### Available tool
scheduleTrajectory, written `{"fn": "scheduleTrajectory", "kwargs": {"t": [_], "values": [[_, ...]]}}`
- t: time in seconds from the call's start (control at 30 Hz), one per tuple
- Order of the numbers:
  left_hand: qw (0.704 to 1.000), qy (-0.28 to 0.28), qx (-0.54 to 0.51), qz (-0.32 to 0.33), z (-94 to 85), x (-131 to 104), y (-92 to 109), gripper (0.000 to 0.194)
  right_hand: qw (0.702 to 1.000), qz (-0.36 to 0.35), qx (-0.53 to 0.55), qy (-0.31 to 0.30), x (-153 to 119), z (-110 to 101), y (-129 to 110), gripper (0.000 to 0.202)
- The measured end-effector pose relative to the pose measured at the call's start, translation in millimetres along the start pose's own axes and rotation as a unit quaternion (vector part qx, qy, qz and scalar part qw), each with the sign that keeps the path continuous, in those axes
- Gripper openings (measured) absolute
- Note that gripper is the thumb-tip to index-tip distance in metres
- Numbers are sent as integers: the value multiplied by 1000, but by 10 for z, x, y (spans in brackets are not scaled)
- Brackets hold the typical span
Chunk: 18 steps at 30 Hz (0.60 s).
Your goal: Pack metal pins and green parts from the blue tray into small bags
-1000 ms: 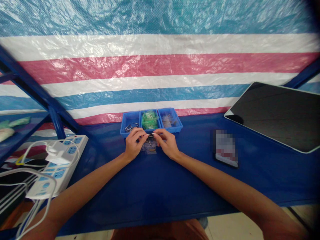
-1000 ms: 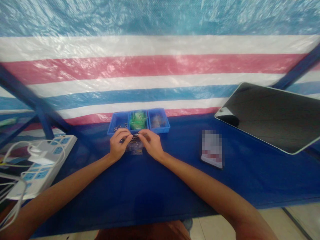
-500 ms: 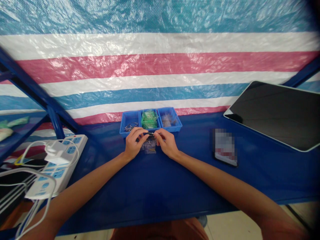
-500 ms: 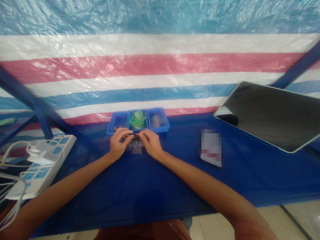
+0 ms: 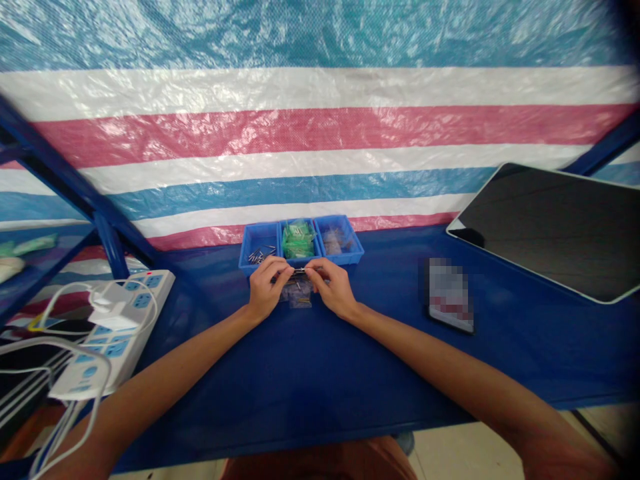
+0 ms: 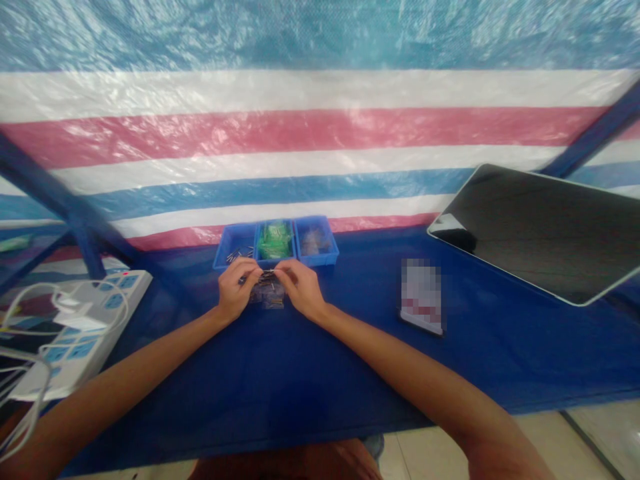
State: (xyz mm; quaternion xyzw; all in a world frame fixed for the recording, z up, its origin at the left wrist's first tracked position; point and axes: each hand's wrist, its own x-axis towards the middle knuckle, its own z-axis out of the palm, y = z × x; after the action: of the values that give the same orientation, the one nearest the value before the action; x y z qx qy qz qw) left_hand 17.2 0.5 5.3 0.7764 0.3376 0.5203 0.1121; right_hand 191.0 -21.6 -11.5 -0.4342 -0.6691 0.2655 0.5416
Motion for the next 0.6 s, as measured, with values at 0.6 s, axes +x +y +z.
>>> {"fn": "scheduleTrajectory", "kwargs": {"t": [0.6], "values": [[999, -5, -23, -24, -3, -14, 27, 17, 996, -45, -72, -29, 31, -11, 29, 29]]}}
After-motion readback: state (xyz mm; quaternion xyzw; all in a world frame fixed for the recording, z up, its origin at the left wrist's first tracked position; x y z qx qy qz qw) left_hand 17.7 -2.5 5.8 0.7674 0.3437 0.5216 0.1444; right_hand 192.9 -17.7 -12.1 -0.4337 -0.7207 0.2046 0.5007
